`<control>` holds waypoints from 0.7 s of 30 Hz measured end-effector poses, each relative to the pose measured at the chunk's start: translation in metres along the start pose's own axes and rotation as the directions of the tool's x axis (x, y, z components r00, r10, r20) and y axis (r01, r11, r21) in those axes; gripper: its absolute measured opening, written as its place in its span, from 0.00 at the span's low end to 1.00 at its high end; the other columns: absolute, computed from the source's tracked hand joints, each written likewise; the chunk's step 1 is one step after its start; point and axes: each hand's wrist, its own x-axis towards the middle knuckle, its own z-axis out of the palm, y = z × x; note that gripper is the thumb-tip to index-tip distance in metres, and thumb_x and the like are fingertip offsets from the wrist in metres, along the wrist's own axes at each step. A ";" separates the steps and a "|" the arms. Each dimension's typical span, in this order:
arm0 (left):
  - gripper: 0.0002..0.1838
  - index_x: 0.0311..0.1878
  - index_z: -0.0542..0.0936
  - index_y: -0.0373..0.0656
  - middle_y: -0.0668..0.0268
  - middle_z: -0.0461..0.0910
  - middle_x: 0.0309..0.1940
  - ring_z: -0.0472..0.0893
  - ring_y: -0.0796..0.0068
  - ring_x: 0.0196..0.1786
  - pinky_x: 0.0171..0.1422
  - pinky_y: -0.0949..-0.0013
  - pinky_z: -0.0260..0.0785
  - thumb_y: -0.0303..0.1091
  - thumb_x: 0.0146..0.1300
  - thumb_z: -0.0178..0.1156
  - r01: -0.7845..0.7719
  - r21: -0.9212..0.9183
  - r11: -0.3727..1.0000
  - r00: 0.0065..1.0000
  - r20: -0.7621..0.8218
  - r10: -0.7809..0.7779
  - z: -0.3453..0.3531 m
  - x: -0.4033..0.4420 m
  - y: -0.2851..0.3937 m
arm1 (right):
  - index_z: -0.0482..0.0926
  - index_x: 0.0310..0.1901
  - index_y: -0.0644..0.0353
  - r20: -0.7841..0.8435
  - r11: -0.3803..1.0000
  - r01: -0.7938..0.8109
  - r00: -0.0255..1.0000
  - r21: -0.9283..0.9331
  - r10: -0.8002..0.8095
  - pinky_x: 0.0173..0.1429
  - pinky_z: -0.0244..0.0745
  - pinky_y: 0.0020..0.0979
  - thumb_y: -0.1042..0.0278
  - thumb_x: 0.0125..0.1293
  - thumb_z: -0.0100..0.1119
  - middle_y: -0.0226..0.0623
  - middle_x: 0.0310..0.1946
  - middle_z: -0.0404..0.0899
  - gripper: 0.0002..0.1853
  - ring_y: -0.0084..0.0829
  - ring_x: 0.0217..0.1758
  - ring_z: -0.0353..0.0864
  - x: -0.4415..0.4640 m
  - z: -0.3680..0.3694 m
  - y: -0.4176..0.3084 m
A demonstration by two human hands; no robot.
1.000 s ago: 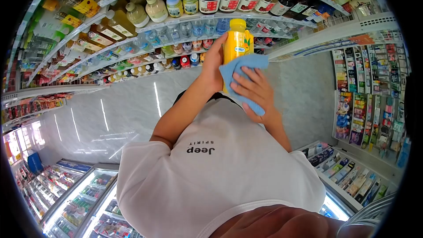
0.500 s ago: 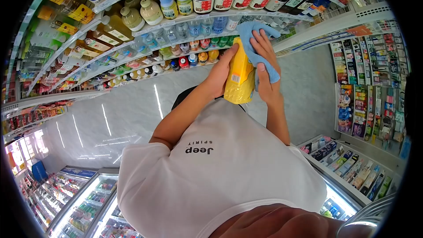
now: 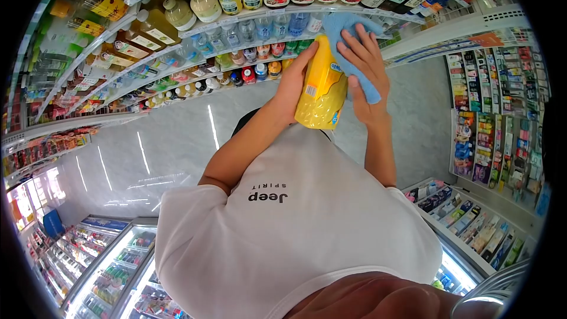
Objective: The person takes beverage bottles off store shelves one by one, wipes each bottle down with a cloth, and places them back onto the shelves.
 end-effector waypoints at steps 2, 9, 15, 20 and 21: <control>0.24 0.64 0.76 0.48 0.61 0.85 0.49 0.87 0.65 0.46 0.50 0.57 0.83 0.55 0.79 0.47 -0.007 -0.014 1.000 1.000 -0.010 0.007 0.000 0.003 0.002 | 0.81 0.63 0.62 -0.014 1.000 0.004 1.000 0.006 -0.004 0.82 0.49 0.53 0.66 0.71 0.51 0.43 0.68 0.77 0.22 0.50 0.79 0.65 -0.001 0.001 -0.002; 0.32 0.66 0.74 0.44 0.54 0.83 0.51 0.86 0.54 0.44 0.47 0.48 0.83 0.62 0.75 0.49 0.099 0.012 0.995 0.995 -0.027 -0.099 0.010 0.003 -0.002 | 0.80 0.63 0.64 -0.088 0.992 -0.055 0.994 0.117 0.065 0.83 0.48 0.53 0.68 0.72 0.49 0.43 0.67 0.78 0.21 0.49 0.79 0.66 -0.001 -0.002 0.005; 0.35 0.66 0.73 0.43 0.53 0.81 0.52 0.86 0.55 0.44 0.45 0.47 0.84 0.66 0.74 0.46 0.114 0.102 0.988 0.987 0.100 -0.124 -0.003 0.010 -0.002 | 0.76 0.66 0.66 -0.163 0.482 -0.488 0.559 0.728 0.813 0.77 0.63 0.44 0.53 0.80 0.48 0.40 0.68 0.76 0.26 0.41 0.70 0.75 -0.001 -0.002 -0.014; 0.35 0.69 0.70 0.45 0.56 0.79 0.56 0.85 0.57 0.45 0.45 0.51 0.84 0.66 0.76 0.45 0.046 0.149 0.988 0.999 0.008 -0.048 0.002 0.004 -0.005 | 0.70 0.70 0.65 -0.363 0.389 -0.059 0.250 0.920 0.898 0.74 0.67 0.41 0.45 0.80 0.47 0.38 0.70 0.72 0.31 0.37 0.68 0.75 -0.004 -0.015 0.015; 0.36 0.70 0.69 0.45 0.56 0.79 0.57 0.85 0.57 0.48 0.47 0.51 0.83 0.66 0.76 0.44 0.020 0.193 0.981 0.999 0.020 -0.025 -0.007 0.004 -0.005 | 0.69 0.70 0.65 -0.379 0.398 -0.023 0.260 0.917 0.888 0.74 0.66 0.41 0.45 0.80 0.47 0.38 0.71 0.72 0.31 0.38 0.69 0.74 -0.004 -0.018 0.012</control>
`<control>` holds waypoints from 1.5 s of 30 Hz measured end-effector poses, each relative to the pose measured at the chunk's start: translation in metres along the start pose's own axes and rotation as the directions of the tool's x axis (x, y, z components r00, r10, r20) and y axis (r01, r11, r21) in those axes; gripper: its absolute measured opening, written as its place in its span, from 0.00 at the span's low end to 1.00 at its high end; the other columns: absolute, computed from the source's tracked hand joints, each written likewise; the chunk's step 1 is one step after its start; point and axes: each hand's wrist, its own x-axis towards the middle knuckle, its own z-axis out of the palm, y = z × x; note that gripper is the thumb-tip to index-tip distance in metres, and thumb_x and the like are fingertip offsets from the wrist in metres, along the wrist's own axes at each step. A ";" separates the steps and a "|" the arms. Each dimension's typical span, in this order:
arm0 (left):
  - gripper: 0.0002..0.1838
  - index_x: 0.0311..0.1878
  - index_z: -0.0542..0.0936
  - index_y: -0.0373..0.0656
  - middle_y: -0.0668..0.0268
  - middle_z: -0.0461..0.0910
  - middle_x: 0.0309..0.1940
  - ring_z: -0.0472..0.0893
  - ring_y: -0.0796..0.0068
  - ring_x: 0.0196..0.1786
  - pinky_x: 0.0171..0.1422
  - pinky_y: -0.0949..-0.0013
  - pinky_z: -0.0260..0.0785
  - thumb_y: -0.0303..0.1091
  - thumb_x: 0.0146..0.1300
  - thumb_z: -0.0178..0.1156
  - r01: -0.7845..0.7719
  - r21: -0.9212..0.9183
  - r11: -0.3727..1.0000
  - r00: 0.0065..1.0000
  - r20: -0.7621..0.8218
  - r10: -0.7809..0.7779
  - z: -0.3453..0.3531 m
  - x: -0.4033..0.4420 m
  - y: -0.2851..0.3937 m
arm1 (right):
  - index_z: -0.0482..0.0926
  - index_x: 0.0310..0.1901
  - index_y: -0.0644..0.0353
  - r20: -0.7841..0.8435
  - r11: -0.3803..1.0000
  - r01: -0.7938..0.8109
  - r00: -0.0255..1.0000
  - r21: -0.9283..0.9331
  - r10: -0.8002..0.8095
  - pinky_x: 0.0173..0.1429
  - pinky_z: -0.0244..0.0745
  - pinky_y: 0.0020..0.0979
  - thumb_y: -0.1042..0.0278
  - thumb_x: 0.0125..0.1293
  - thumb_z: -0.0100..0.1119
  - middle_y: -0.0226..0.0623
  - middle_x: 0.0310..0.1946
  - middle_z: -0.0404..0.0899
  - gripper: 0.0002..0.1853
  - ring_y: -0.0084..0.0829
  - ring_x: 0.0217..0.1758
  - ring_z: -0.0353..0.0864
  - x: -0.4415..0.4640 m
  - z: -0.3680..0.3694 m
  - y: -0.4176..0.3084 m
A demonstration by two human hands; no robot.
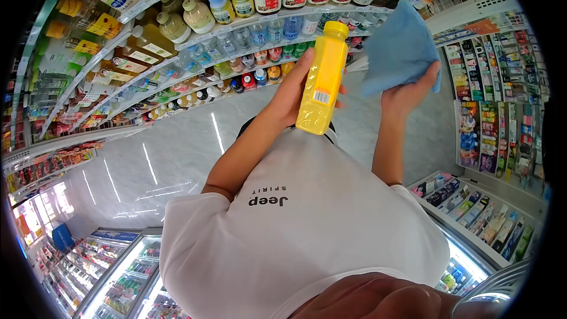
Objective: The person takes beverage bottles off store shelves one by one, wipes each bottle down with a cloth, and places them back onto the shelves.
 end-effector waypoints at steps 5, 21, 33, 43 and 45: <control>0.35 0.73 0.67 0.49 0.62 0.78 0.61 0.83 0.63 0.55 0.54 0.58 0.82 0.65 0.77 0.45 -0.088 0.118 0.989 0.996 -0.024 0.091 -0.009 0.005 -0.007 | 0.78 0.64 0.61 0.939 0.558 0.796 0.334 -0.233 -0.083 0.77 0.62 0.44 0.55 0.78 0.47 0.43 0.67 0.76 0.23 0.45 0.73 0.72 -0.014 0.006 -0.009; 0.26 0.74 0.60 0.53 0.63 0.76 0.61 0.81 0.67 0.59 0.60 0.62 0.77 0.47 0.79 0.51 -0.220 0.089 0.971 0.958 -0.166 0.232 0.004 -0.006 -0.002 | 0.83 0.62 0.57 0.973 0.454 0.875 0.221 -0.168 -0.067 0.83 0.50 0.50 0.62 0.73 0.49 0.40 0.68 0.77 0.21 0.48 0.78 0.66 -0.035 0.010 0.014; 0.29 0.70 0.70 0.39 0.52 0.81 0.59 0.83 0.56 0.58 0.66 0.53 0.76 0.52 0.78 0.49 -0.085 -0.163 0.983 0.989 -0.133 0.064 0.001 -0.004 0.019 | 0.85 0.58 0.51 0.999 0.539 0.843 0.030 -0.008 -0.032 0.81 0.55 0.54 0.52 0.76 0.42 0.34 0.63 0.82 0.24 0.47 0.73 0.74 -0.072 -0.036 0.014; 0.28 0.73 0.67 0.45 0.59 0.77 0.63 0.79 0.64 0.65 0.69 0.55 0.73 0.53 0.80 0.47 -0.101 -0.120 0.988 0.993 -0.081 0.092 -0.003 -0.002 0.005 | 0.83 0.58 0.65 0.958 0.555 0.793 0.285 -0.251 0.026 0.79 0.58 0.50 0.63 0.73 0.46 0.46 0.65 0.79 0.22 0.53 0.76 0.68 -0.034 -0.013 0.010; 0.28 0.73 0.66 0.47 0.61 0.77 0.63 0.79 0.65 0.64 0.68 0.56 0.74 0.54 0.80 0.47 -0.085 -0.063 0.994 0.989 -0.129 0.076 -0.003 -0.002 -0.002 | 0.82 0.59 0.66 0.943 0.523 0.802 0.332 -0.288 0.010 0.79 0.58 0.49 0.66 0.72 0.48 0.46 0.66 0.78 0.21 0.53 0.77 0.67 -0.028 -0.005 0.011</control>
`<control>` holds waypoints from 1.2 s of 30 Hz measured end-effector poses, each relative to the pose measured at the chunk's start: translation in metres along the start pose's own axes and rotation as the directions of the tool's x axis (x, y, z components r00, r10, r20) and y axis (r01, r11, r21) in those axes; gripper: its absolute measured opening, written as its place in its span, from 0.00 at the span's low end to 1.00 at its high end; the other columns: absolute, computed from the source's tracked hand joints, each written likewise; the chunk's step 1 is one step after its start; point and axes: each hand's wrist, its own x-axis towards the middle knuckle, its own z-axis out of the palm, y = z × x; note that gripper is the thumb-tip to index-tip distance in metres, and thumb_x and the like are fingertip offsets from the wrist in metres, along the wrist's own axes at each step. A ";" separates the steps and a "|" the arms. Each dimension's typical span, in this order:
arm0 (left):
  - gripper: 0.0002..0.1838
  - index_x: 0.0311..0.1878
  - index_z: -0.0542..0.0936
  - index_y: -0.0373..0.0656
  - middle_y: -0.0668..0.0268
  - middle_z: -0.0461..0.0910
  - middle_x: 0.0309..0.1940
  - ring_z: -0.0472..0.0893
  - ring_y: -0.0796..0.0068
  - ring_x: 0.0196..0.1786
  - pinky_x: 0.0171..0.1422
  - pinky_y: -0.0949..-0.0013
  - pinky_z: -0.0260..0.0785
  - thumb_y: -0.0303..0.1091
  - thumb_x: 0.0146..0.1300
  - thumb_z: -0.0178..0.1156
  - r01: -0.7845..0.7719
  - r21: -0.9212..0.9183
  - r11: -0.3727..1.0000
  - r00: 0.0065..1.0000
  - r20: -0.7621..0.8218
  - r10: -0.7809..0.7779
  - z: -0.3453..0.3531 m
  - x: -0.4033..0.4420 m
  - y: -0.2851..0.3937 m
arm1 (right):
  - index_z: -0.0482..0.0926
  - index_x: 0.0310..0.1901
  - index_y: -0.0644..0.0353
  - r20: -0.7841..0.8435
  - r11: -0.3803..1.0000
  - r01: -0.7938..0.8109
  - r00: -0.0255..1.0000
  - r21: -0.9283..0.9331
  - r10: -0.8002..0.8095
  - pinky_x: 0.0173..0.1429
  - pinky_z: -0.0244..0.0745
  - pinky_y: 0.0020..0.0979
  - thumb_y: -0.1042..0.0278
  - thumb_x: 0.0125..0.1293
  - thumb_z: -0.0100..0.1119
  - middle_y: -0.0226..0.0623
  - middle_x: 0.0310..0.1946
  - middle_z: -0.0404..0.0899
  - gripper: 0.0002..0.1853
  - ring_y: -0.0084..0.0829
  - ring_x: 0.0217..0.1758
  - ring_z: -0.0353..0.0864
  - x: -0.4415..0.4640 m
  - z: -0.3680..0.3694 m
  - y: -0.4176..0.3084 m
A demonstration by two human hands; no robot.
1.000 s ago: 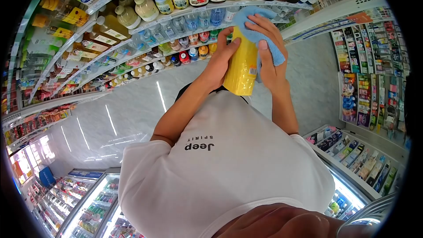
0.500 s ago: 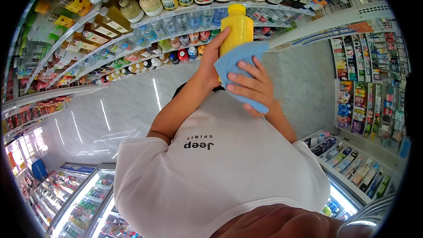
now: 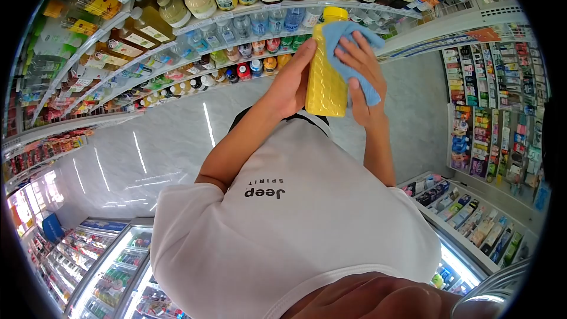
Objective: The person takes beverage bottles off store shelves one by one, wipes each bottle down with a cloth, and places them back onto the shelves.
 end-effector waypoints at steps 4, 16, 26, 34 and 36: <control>0.28 0.75 0.64 0.49 0.64 0.73 0.67 0.77 0.67 0.67 0.67 0.59 0.75 0.53 0.80 0.48 -0.070 0.193 0.979 0.997 0.046 0.063 0.007 -0.007 -0.002 | 0.82 0.61 0.63 -0.076 1.000 -0.006 0.997 -0.015 0.005 0.79 0.57 0.49 0.70 0.71 0.51 0.44 0.68 0.77 0.20 0.53 0.78 0.65 0.015 0.000 0.006; 0.27 0.76 0.63 0.47 0.62 0.72 0.69 0.75 0.66 0.69 0.73 0.58 0.69 0.51 0.82 0.41 -0.094 0.097 0.991 0.995 0.022 0.093 -0.001 -0.007 0.002 | 0.84 0.61 0.58 0.172 0.987 0.154 0.974 -0.035 -0.146 0.80 0.53 0.54 0.61 0.71 0.52 0.38 0.68 0.78 0.22 0.50 0.77 0.66 -0.009 0.011 -0.007; 0.28 0.77 0.61 0.49 0.63 0.75 0.65 0.79 0.67 0.65 0.65 0.62 0.77 0.47 0.81 0.48 -0.098 0.150 0.984 0.995 0.010 0.097 0.010 -0.008 -0.005 | 0.83 0.61 0.61 -0.110 0.994 0.080 0.990 -0.068 -0.087 0.81 0.49 0.56 0.60 0.75 0.48 0.43 0.68 0.77 0.21 0.53 0.80 0.61 0.014 0.020 0.003; 0.30 0.76 0.62 0.56 0.64 0.76 0.63 0.79 0.70 0.63 0.63 0.63 0.76 0.58 0.78 0.49 0.037 -0.127 0.991 0.996 0.086 -0.026 -0.009 0.001 -0.009 | 0.87 0.51 0.58 0.066 0.995 0.102 0.993 0.000 -0.101 0.77 0.56 0.54 0.67 0.65 0.55 0.37 0.59 0.83 0.16 0.49 0.74 0.69 0.008 0.021 -0.001; 0.31 0.77 0.60 0.56 0.64 0.76 0.63 0.79 0.69 0.63 0.63 0.63 0.76 0.58 0.78 0.50 0.043 -0.112 0.993 0.997 0.061 -0.036 -0.013 0.004 -0.009 | 0.87 0.48 0.57 0.141 0.992 0.121 0.982 0.026 -0.124 0.73 0.60 0.52 0.66 0.62 0.57 0.35 0.56 0.84 0.15 0.47 0.71 0.72 0.005 0.019 -0.008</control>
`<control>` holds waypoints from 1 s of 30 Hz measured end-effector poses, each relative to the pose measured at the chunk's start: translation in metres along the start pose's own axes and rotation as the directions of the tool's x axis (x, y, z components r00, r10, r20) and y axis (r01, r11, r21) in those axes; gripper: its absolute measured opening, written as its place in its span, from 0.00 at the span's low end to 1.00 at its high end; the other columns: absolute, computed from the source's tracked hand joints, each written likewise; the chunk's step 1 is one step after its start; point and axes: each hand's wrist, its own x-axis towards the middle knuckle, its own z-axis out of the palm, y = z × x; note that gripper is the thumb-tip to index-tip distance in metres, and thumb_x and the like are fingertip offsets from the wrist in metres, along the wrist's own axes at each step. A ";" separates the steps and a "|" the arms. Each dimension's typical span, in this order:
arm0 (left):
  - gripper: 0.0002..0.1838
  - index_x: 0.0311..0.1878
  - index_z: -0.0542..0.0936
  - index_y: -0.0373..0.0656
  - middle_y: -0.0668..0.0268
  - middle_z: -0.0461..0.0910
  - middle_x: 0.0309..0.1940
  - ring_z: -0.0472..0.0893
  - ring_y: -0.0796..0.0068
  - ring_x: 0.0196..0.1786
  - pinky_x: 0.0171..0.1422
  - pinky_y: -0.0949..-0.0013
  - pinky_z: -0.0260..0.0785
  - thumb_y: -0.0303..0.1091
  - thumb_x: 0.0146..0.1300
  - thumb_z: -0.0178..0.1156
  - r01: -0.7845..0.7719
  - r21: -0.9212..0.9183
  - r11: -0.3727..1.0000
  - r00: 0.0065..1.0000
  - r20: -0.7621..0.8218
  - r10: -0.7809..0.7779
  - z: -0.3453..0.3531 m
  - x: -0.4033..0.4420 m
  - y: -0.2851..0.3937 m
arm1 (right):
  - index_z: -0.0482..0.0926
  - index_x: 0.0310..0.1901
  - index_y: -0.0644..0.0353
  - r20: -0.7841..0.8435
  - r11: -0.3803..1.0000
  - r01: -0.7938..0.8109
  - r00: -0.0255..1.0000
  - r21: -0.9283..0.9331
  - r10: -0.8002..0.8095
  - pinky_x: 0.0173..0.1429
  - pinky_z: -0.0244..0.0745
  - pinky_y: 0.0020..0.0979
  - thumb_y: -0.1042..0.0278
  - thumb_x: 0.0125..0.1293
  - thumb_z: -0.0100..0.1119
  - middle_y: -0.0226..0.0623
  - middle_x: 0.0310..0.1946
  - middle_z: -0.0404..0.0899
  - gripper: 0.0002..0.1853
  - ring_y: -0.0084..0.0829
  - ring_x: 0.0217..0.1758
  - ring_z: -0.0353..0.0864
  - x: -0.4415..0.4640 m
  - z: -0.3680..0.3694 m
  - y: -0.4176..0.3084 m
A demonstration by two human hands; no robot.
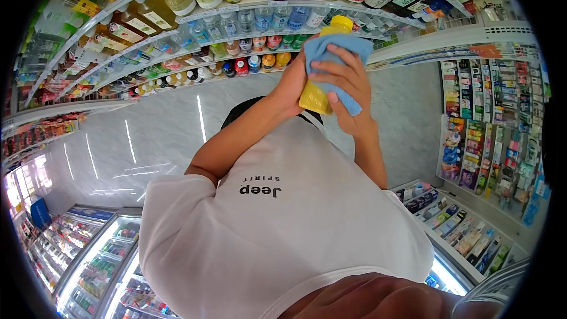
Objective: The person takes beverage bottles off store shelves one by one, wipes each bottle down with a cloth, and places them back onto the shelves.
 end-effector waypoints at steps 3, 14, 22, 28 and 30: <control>0.34 0.76 0.59 0.54 0.64 0.75 0.63 0.79 0.66 0.62 0.63 0.63 0.77 0.57 0.76 0.54 0.004 0.039 0.999 0.998 -0.055 -0.002 -0.003 0.009 0.004 | 0.87 0.45 0.57 0.072 0.999 0.038 0.997 0.032 -0.040 0.67 0.65 0.50 0.66 0.60 0.59 0.33 0.53 0.85 0.13 0.44 0.68 0.76 -0.003 -0.004 -0.010; 0.24 0.61 0.76 0.45 0.55 0.84 0.50 0.86 0.60 0.50 0.58 0.59 0.80 0.53 0.75 0.58 0.037 -0.126 0.991 0.999 0.032 -0.033 -0.005 0.017 0.015 | 0.87 0.55 0.51 -0.007 0.952 0.149 0.988 -0.266 -0.156 0.61 0.69 0.44 0.63 0.55 0.65 0.25 0.63 0.81 0.23 0.38 0.66 0.75 -0.039 0.025 -0.016; 0.23 0.58 0.72 0.45 0.58 0.80 0.45 0.84 0.59 0.49 0.53 0.53 0.81 0.49 0.71 0.63 -0.015 -0.152 0.988 0.982 -0.190 -0.015 0.013 0.017 0.019 | 0.89 0.50 0.57 -0.026 0.937 0.179 0.980 -0.300 -0.195 0.71 0.66 0.53 0.59 0.63 0.56 0.34 0.57 0.84 0.20 0.44 0.66 0.72 -0.078 0.024 0.015; 0.28 0.67 0.69 0.40 0.53 0.80 0.54 0.84 0.54 0.56 0.57 0.51 0.82 0.48 0.73 0.61 -0.125 -0.139 0.982 0.980 -0.169 0.101 0.003 0.015 0.016 | 0.82 0.59 0.64 -0.260 0.984 -0.083 0.958 0.157 0.122 0.73 0.64 0.50 0.53 0.74 0.47 0.44 0.62 0.80 0.25 0.48 0.69 0.71 -0.090 0.020 0.006; 0.30 0.69 0.66 0.40 0.53 0.80 0.54 0.83 0.52 0.57 0.56 0.51 0.82 0.47 0.73 0.61 -0.142 -0.111 0.984 0.982 -0.141 0.125 0.001 0.011 0.020 | 0.75 0.65 0.65 -0.242 0.666 -0.332 0.749 0.668 0.617 0.75 0.63 0.48 0.50 0.77 0.45 0.45 0.66 0.75 0.28 0.48 0.71 0.71 -0.086 0.032 -0.004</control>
